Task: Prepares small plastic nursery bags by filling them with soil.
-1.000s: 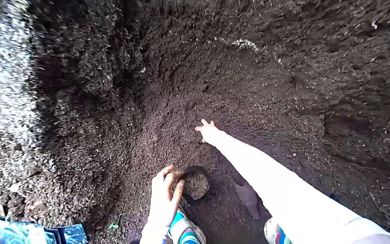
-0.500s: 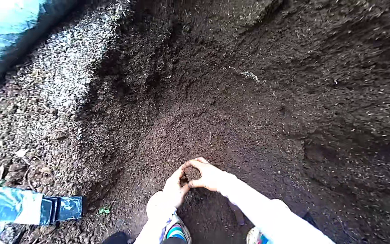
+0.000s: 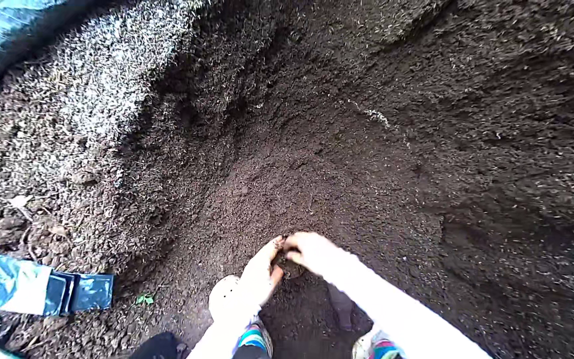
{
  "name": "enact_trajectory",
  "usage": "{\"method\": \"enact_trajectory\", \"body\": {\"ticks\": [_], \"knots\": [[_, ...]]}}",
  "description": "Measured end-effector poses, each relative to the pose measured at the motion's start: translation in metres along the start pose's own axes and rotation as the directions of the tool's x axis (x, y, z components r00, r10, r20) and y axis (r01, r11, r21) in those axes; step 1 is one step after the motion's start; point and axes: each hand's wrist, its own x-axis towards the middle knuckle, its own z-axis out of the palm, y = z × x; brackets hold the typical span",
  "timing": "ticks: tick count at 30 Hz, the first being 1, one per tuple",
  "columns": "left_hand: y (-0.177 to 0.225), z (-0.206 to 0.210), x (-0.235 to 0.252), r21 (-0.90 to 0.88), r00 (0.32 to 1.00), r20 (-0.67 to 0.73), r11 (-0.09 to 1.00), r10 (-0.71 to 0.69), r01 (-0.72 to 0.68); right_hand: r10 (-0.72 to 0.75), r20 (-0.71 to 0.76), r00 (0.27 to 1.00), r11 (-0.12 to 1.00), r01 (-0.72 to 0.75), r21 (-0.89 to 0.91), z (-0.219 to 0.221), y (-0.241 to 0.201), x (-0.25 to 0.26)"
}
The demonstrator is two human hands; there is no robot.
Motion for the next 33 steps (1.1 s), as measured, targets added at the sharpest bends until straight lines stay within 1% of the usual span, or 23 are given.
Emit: {"method": "enact_trajectory", "body": {"ticks": [1,2,3,5,7,8,9,10,11,12,13,14,15,17,19,21,24,25,27,29,31,33], "knots": [[-0.003,0.000,0.001,0.042,0.999,-0.002,0.998,0.054,-0.054,-0.018,-0.044,0.999,1.000,0.018,0.012,-0.019,0.006,0.005],[-0.006,-0.001,0.001,0.078,0.996,-0.001,0.993,0.092,-0.091,-0.021,-0.105,0.994,1.000,0.020,-0.008,-0.037,0.011,0.015],[-0.008,-0.001,0.001,0.097,0.992,-0.032,0.988,0.122,-0.118,-0.028,-0.177,0.984,0.999,0.021,-0.045,-0.051,0.015,0.031],[-0.011,-0.003,-0.001,0.091,0.974,-0.167,0.986,0.154,-0.141,-0.078,-0.267,0.961,0.991,0.046,-0.122,-0.066,0.021,0.082],[-0.012,-0.009,-0.002,0.092,0.936,-0.318,0.988,0.149,-0.126,-0.138,-0.287,0.948,0.982,0.094,-0.161,-0.075,0.023,0.138],[-0.014,-0.013,-0.003,0.097,0.915,-0.378,0.989,0.142,-0.113,-0.131,-0.290,0.948,0.983,0.086,-0.164,-0.076,0.026,0.163],[-0.017,-0.016,-0.004,0.099,0.893,-0.430,0.990,0.131,-0.098,-0.090,-0.275,0.957,0.986,0.048,-0.158,-0.072,0.033,0.184],[-0.021,-0.019,-0.005,0.096,0.875,-0.471,0.992,0.114,-0.078,-0.019,-0.193,0.981,0.988,-0.011,-0.156,-0.064,0.043,0.199],[-0.025,-0.022,-0.008,0.087,0.863,-0.498,0.995,0.088,-0.051,0.065,-0.077,0.995,0.983,-0.078,-0.169,-0.048,0.054,0.210],[-0.029,-0.024,-0.010,0.068,0.859,-0.509,0.998,0.048,-0.016,0.163,0.028,0.986,0.968,-0.154,-0.196,-0.028,0.060,0.214],[-0.033,-0.025,-0.013,0.048,0.863,-0.505,0.999,0.012,0.014,0.252,0.097,0.963,0.947,-0.224,-0.230,-0.006,0.065,0.213],[-0.036,-0.025,-0.015,0.032,0.870,-0.492,0.999,-0.017,0.038,0.300,0.116,0.947,0.934,-0.266,-0.239,0.013,0.067,0.208],[-0.038,-0.025,-0.015,0.019,0.880,-0.474,0.998,-0.043,0.059,0.317,0.124,0.940,0.929,-0.281,-0.242,0.023,0.069,0.202],[-0.036,-0.022,-0.011,0.023,0.902,-0.427,0.997,-0.058,0.075,0.305,0.168,0.937,0.933,-0.258,-0.250,0.025,0.075,0.191],[-0.029,-0.019,-0.008,0.042,0.919,-0.394,0.998,-0.028,0.049,0.256,0.195,0.947,0.960,-0.226,-0.164,0.016,0.079,0.176],[-0.023,-0.016,-0.008,0.068,0.924,-0.381,0.998,0.025,0.000,0.179,0.206,0.962,0.983,-0.168,-0.072,-0.006,0.069,0.148],[-0.021,-0.009,-0.013,0.116,0.947,-0.302,0.990,0.110,-0.078,0.056,0.170,0.984,0.998,-0.053,-0.018,-0.035,0.039,0.083],[-0.019,-0.009,-0.014,0.119,0.966,-0.235,0.989,0.108,-0.082,0.009,0.155,0.988,1.000,-0.007,-0.013,-0.040,0.028,0.062],[-0.012,-0.007,-0.013,0.095,0.996,-0.081,0.995,0.040,-0.033,-0.044,0.128,0.991,0.999,0.046,-0.013,-0.038,0.007,0.027],[-0.002,-0.002,-0.008,0.054,0.999,0.003,0.997,-0.055,0.054,0.004,0.116,0.993,0.999,0.002,-0.051,-0.024,-0.013,0.007],[0.005,0.003,-0.005,0.002,0.995,-0.005,0.995,-0.098,0.098,0.097,0.085,0.992,0.991,-0.088,-0.102,-0.007,-0.026,-0.001],[0.007,0.006,-0.004,-0.038,0.993,-0.030,0.993,-0.116,0.115,0.140,-0.004,0.990,0.985,-0.140,-0.098,0.010,-0.029,-0.006]]}}
